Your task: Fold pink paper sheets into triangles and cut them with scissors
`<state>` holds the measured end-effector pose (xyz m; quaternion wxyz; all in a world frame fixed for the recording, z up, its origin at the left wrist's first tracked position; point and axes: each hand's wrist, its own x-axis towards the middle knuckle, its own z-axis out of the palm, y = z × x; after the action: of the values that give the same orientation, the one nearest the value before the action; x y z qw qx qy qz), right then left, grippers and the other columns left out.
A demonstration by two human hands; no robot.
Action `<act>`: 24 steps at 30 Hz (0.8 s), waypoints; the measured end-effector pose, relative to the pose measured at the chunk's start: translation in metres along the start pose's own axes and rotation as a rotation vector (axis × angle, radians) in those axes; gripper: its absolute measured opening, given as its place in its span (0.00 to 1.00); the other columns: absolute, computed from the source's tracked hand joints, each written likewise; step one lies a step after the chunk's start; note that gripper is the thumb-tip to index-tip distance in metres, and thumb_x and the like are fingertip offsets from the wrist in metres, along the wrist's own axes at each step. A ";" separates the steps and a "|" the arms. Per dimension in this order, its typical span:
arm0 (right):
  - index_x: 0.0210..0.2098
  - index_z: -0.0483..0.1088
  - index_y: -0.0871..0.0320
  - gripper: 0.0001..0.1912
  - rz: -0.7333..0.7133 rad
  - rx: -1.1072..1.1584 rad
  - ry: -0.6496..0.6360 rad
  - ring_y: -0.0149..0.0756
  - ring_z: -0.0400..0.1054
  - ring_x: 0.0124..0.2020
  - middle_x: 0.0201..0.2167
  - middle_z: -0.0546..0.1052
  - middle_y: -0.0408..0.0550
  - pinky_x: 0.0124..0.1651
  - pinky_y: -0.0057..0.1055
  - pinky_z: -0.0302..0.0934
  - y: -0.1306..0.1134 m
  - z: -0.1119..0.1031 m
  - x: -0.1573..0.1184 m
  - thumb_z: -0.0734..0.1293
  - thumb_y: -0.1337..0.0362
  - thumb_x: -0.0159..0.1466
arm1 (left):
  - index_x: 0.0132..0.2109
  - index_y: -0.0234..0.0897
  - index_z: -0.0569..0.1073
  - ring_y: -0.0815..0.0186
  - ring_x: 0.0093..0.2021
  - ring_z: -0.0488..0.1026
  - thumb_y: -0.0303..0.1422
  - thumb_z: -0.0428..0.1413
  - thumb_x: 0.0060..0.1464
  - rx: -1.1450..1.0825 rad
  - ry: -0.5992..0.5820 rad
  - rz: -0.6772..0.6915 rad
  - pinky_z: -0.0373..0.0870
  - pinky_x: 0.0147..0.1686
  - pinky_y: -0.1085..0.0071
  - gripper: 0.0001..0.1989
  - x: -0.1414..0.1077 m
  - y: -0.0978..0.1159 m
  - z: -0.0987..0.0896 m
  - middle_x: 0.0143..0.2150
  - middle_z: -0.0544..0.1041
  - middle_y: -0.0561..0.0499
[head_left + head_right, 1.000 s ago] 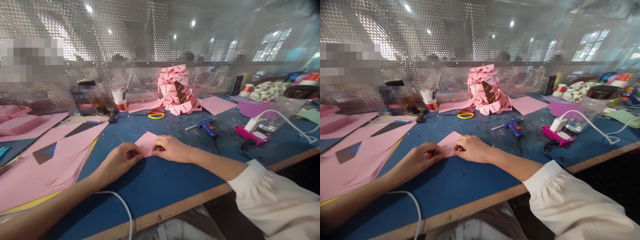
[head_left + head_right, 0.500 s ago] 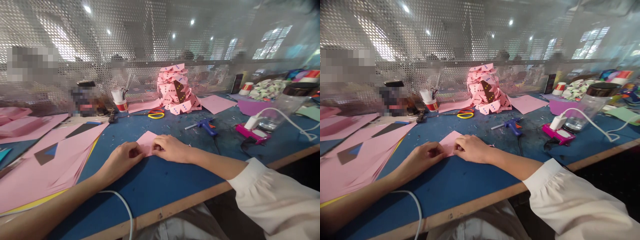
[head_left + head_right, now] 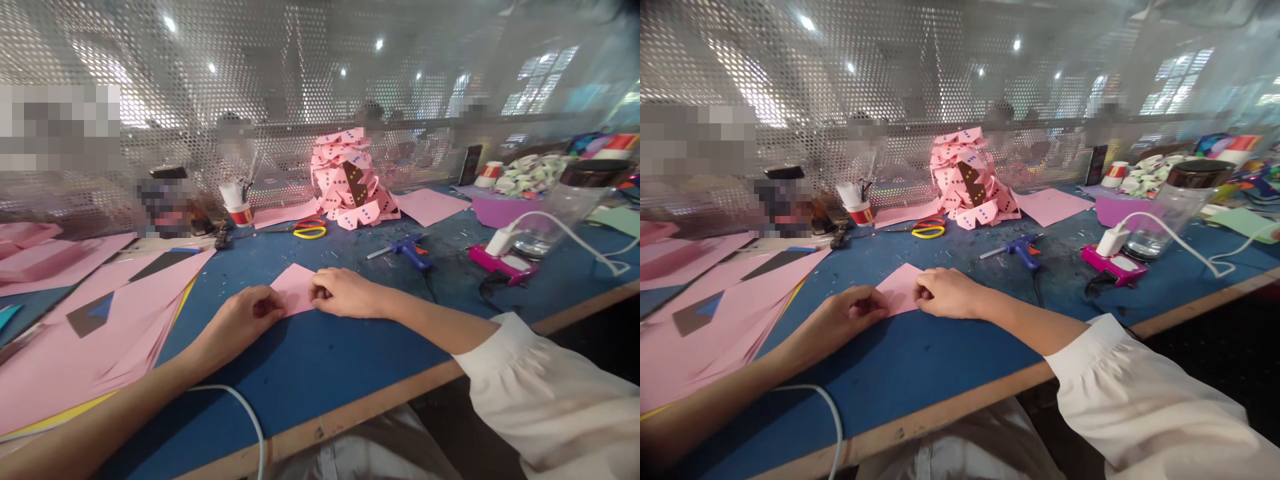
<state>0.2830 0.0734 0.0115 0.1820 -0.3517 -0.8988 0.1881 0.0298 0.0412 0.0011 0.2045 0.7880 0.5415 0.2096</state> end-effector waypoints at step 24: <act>0.37 0.76 0.56 0.05 0.161 0.108 -0.281 0.34 0.71 0.35 0.35 0.79 0.44 0.34 0.26 0.57 0.025 -0.046 -0.012 0.70 0.65 0.61 | 0.34 0.44 0.80 0.61 0.36 0.73 0.42 0.62 0.49 0.066 -0.302 -0.013 0.67 0.37 0.71 0.09 0.011 -0.037 -0.053 0.34 0.80 0.54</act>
<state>0.3264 0.0920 0.0368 0.0574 -0.3823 -0.8729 0.2975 -0.0242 0.0684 0.0261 0.2590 0.8132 0.5164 0.0697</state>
